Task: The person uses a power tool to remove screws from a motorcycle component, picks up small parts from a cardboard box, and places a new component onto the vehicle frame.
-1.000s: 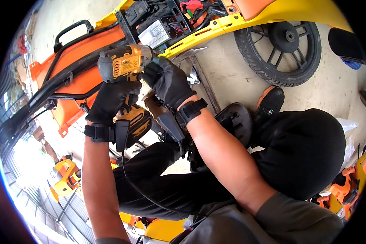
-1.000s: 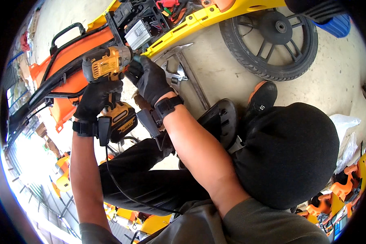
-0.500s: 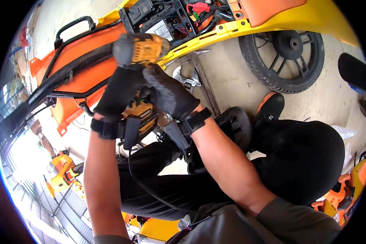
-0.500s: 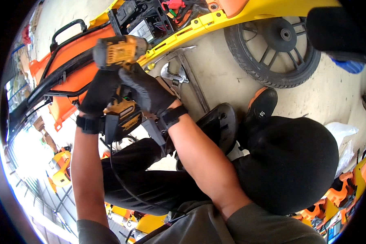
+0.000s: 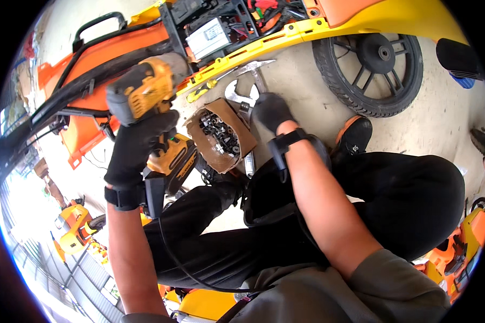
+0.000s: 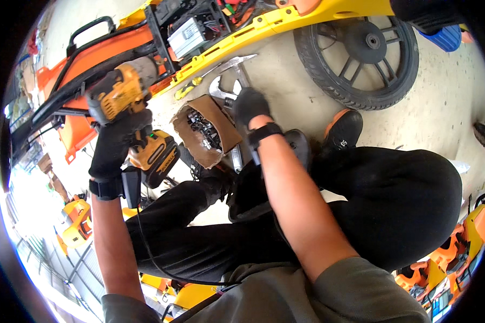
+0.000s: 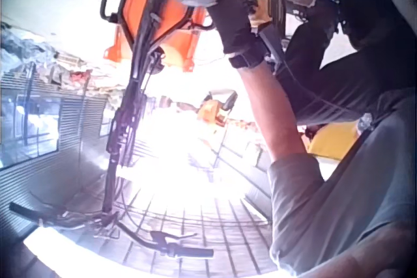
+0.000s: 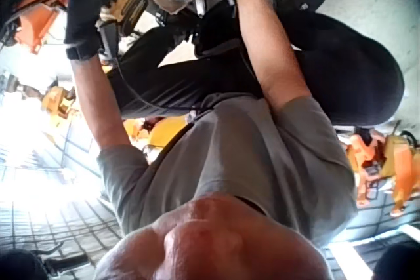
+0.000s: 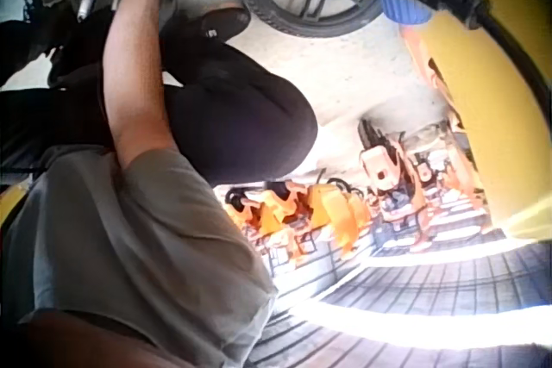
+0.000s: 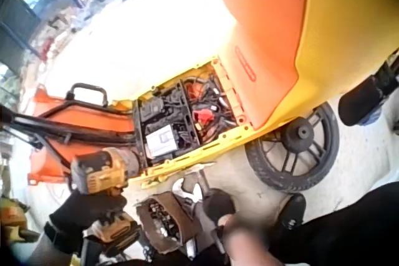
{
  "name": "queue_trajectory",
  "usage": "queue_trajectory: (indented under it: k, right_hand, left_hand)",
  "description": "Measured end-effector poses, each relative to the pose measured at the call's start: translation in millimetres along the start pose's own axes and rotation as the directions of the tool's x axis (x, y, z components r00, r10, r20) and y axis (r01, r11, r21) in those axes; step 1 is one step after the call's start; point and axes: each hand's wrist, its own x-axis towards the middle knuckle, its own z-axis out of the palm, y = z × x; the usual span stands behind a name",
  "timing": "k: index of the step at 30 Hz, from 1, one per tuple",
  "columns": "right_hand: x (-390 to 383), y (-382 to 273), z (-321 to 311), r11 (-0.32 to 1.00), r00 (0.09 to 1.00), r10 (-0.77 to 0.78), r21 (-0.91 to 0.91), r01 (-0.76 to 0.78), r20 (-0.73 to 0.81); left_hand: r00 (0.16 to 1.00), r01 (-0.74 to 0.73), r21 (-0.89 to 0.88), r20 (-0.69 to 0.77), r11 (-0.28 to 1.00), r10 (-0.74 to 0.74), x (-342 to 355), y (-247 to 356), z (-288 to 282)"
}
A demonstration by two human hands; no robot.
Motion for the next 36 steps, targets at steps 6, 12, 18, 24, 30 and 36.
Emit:
queue_trajectory:
  k: [6,12,18,24,30,36]
  right_hand:
    - [11.4,19.3,-48.2,0.993,0.984,-0.046,-0.119,0.025,-0.175]
    - [-7.0,-38.4,-49.7,0.978,0.989,0.015,0.206,-0.046,0.148]
    - [-1.7,-117.5,-112.5,0.929,0.944,-0.315,0.236,0.286,0.097]
    - [30.4,-154.0,-106.1,0.763,0.699,-0.635,-0.119,0.636,-0.33]
    - [105.0,-201.7,-85.4,0.54,0.602,-0.795,-0.55,0.637,-0.083]
    - [141.8,-220.5,-56.9,0.558,0.85,-0.505,-0.697,0.451,0.147]
  left_hand:
    - [0.993,-0.121,0.054,-0.006,0.991,0.121,-12.2,-19.9,5.4]
    - [0.796,-0.552,0.572,0.145,0.607,0.588,-18.8,-67.0,-6.0]
    - [0.859,-0.512,0.352,0.206,0.784,0.468,-30.3,-93.9,-35.8]
    - [0.904,-0.415,0.235,0.212,0.879,0.37,-29.0,-131.7,-67.2]
    - [0.915,-0.404,0.397,0.176,0.824,0.364,-21.6,-189.7,-74.6]
    - [0.954,-0.288,0.406,0.044,0.868,0.296,2.7,-246.7,-76.6]
